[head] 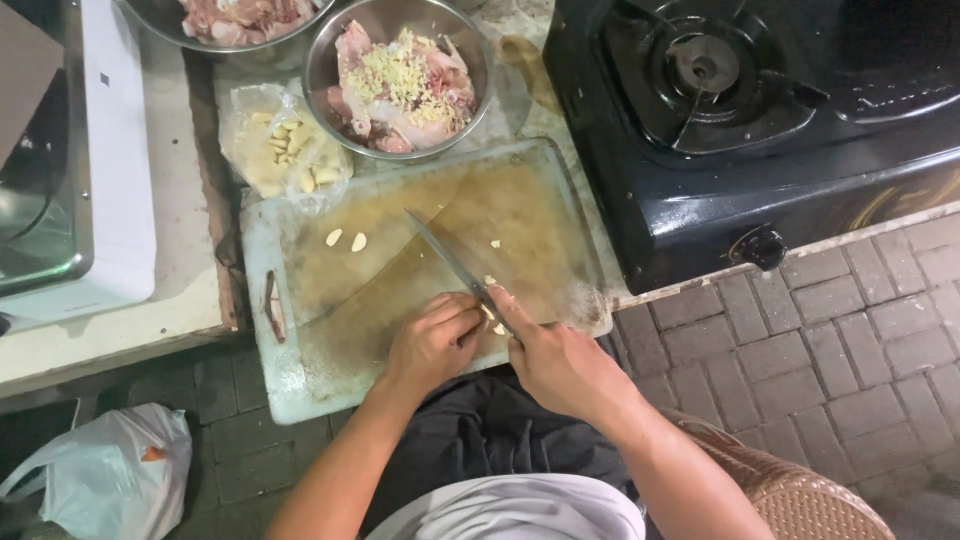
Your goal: The person chops garlic cloves on a cutting board using a knife and transfers the minced garlic into a bowl containing raw chicken pieces. The person repeats this process with additional garlic cloves.
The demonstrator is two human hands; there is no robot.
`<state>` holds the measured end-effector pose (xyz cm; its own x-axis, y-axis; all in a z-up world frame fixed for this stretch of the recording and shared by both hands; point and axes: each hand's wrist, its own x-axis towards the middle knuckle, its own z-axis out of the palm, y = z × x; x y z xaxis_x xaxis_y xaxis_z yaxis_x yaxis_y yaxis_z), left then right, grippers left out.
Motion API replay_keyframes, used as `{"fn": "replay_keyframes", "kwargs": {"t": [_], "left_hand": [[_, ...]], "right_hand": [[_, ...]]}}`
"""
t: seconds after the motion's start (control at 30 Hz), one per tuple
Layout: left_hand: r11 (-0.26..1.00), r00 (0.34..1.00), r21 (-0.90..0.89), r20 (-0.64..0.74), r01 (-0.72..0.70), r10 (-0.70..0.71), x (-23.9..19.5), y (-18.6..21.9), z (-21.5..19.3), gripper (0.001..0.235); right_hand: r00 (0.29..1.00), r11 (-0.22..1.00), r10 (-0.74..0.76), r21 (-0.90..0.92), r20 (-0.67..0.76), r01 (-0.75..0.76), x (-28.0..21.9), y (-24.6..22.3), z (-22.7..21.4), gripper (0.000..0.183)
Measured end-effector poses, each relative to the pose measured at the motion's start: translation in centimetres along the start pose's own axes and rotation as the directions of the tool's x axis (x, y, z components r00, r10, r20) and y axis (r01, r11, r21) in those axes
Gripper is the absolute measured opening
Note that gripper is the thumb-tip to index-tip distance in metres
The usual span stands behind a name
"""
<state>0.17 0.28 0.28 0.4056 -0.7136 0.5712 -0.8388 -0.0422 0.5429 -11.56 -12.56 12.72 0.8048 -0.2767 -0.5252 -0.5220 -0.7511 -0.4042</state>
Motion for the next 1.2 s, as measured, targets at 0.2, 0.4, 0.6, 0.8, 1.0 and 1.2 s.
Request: {"fn": "replay_keyframes", "kwargs": {"t": [0.2, 0.4, 0.6, 0.8, 1.0, 1.2], "left_hand": [[1.0, 0.999, -0.005, -0.042, -0.021, 0.021, 0.6, 0.4, -0.3, 0.005], [0.992, 0.998, 0.113, -0.032, -0.051, 0.055, 0.2, -0.1, 0.2, 0.009], [0.996, 0.998, 0.064, -0.027, -0.062, 0.063, 0.3, -0.1, 0.1, 0.009], [0.994, 0.994, 0.094, -0.092, -0.057, 0.066, 0.9, 1.2, -0.3, 0.007], [0.984, 0.991, 0.159, -0.096, -0.077, 0.093, -0.5, -0.2, 0.8, 0.009], [0.991, 0.992, 0.098, -0.076, -0.092, 0.1, 0.0, 0.0, 0.5, 0.004]], "right_hand": [[0.997, 0.998, -0.052, -0.033, -0.058, 0.05, 1.0, 1.1, 2.4, 0.063], [0.961, 0.987, -0.15, -0.084, -0.232, 0.134, 3.0, 2.3, 6.0, 0.064], [0.965, 0.987, -0.161, -0.019, -0.208, 0.161, 3.8, 2.1, 3.5, 0.064], [0.998, 0.995, -0.057, -0.081, -0.03, 0.055, 0.4, 0.5, -0.6, 0.063], [0.997, 0.996, -0.074, -0.045, -0.005, 0.074, -0.1, 0.9, 0.3, 0.066], [0.993, 0.993, -0.113, -0.019, -0.02, 0.113, 0.6, 1.6, 1.4, 0.064]]}}
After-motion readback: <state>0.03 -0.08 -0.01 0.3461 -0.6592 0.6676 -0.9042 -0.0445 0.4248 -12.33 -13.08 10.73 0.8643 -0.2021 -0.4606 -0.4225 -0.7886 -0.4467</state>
